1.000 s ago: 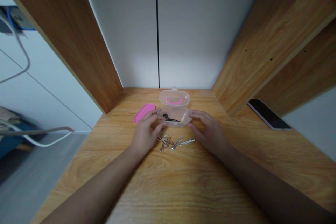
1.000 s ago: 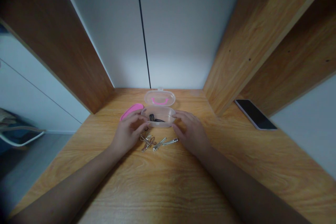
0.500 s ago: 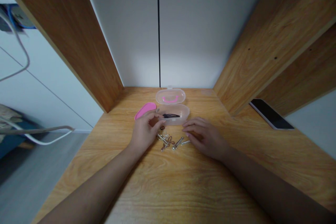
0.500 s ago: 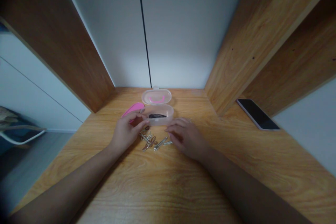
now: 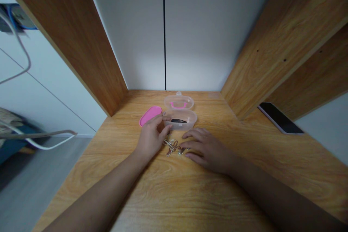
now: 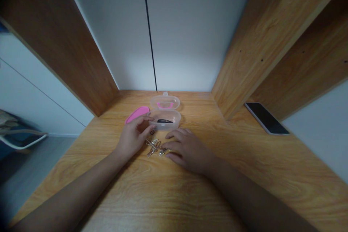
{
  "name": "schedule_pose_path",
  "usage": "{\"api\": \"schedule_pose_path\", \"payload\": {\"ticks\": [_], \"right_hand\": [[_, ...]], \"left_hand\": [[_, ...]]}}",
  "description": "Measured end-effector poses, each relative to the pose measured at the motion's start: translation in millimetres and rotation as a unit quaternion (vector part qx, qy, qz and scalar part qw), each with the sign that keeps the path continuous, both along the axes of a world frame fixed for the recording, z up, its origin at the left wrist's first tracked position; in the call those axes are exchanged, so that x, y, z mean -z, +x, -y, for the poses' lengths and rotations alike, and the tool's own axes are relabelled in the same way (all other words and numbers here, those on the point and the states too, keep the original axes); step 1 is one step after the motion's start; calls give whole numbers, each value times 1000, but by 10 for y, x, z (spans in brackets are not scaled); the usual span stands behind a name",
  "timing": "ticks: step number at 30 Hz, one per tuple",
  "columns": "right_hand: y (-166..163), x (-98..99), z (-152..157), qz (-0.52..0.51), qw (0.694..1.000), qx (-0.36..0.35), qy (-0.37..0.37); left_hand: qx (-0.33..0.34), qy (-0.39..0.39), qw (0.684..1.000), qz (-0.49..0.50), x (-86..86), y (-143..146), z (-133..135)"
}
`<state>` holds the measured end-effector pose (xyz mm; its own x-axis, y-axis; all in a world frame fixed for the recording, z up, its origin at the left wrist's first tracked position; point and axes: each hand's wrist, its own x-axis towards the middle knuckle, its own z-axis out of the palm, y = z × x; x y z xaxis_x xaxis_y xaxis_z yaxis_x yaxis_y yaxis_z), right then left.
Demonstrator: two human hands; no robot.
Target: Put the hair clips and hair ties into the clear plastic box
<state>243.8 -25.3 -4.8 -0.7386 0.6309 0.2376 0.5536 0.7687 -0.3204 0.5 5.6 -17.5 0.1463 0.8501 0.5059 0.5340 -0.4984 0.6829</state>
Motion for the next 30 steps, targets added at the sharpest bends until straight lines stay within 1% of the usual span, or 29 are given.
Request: {"api": "schedule_pose_path", "payload": {"ticks": [3,8,13,18,23,26,30], "right_hand": [[-20,23,13,-3,1000,1,13],[-5,60,-2,-18,999,-16,26],[9,31,-26,-46,998,-30,37],[23,-34,-36,-73,996,1,57],[31,-61,-39,-111,989,30,91],[37,-54,-34,-139,983,38,111],[56,-54,-19,-163,977,26,135]], "left_hand": [[2,14,1000,-6,-7,4,-4],[-16,23,999,-16,-7,3,-10],[-11,28,1000,-8,8,-12,-26],[-26,56,998,-28,-17,-15,-2],[-30,126,991,-40,-139,9,94],[-1,180,981,-75,-205,10,156],[74,219,963,-141,-230,29,206]]}}
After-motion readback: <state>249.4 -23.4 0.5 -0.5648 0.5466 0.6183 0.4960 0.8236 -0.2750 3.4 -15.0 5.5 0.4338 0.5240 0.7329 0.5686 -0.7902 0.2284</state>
